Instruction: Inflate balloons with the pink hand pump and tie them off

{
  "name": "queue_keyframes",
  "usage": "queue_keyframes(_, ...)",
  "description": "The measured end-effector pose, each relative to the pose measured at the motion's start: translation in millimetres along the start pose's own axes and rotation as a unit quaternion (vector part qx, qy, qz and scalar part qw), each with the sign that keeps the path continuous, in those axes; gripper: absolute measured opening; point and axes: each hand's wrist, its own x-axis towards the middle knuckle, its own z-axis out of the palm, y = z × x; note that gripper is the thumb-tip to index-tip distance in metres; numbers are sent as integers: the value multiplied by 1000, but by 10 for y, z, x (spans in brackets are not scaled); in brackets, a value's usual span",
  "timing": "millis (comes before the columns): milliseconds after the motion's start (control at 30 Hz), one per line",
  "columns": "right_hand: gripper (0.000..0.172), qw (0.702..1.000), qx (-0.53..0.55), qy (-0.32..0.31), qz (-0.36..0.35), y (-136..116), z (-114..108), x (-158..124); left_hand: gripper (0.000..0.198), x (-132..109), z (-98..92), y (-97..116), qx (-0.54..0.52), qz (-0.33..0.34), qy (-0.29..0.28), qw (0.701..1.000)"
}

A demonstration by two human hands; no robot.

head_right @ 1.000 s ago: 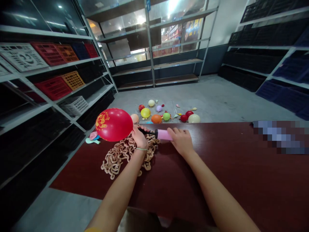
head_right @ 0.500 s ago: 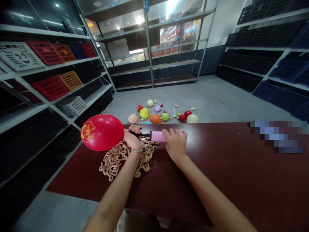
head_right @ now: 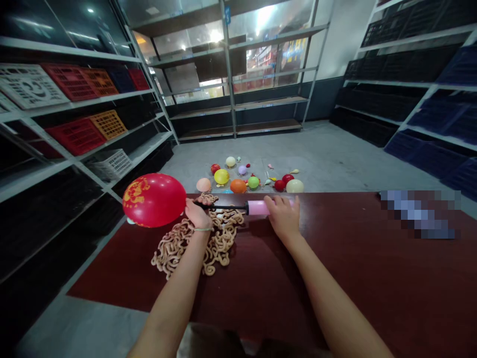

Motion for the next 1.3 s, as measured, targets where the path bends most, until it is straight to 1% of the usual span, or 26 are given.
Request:
queue_keyframes(100,42,1000,5,-12,18,-127,-51,-8,16,43,-68,88,-1,20,42,999)
queue_keyframes(200,44,999,17,-29,16,-377,-174,-25,15,-60,-78,106,4,23,61,998)
queue_keyframes(267,46,999,30,-38,13,-524,-240,-46,16,-199,-43,51,9,15,52,999)
queue_keyframes(333,46,998,44,-49,16,-608,-256,-74,18,-356,11,-52,15,5,29,999)
queue_keyframes(400,44,996,57,-63,17,-626,-220,-98,18,-480,61,-164,21,-4,-11,1000)
queue_keyframes(467,44,995,65,-77,9,-597,-159,-107,19,-531,91,-237,28,-13,-37,999)
queue_keyframes(567,47,994,65,-84,-15,-500,-92,-81,22,-467,99,-223,32,-21,-38,999)
queue_keyframes(667,47,996,53,-67,-27,-378,-88,-43,24,-327,85,-98,23,-15,-25,999)
queue_keyframes(767,44,998,32,-50,-8,-310,-121,-21,20,-199,55,54,4,2,-6,1000)
queue_keyframes(867,41,998,21,-67,1,-343,-156,-11,16,-122,10,177,-18,15,14,1000)
queue_keyframes(933,39,997,21,-75,-2,-398,-172,-4,15,-115,-11,218,-28,26,23,999)
queue_keyframes(1033,37,997,28,-65,-2,-477,-179,2,16,-203,2,170,-32,37,26,998)
queue_keyframes(1100,36,998,36,-58,4,-515,-175,-10,19,-327,43,64,-25,36,15,999)
queue_keyframes(1200,38,997,58,-57,9,-527,-152,-47,21,-543,124,-110,-3,16,-48,999)
queue_keyframes(1300,40,995,79,-62,-9,-441,-98,-65,24,-670,185,-183,-1,14,-111,994)
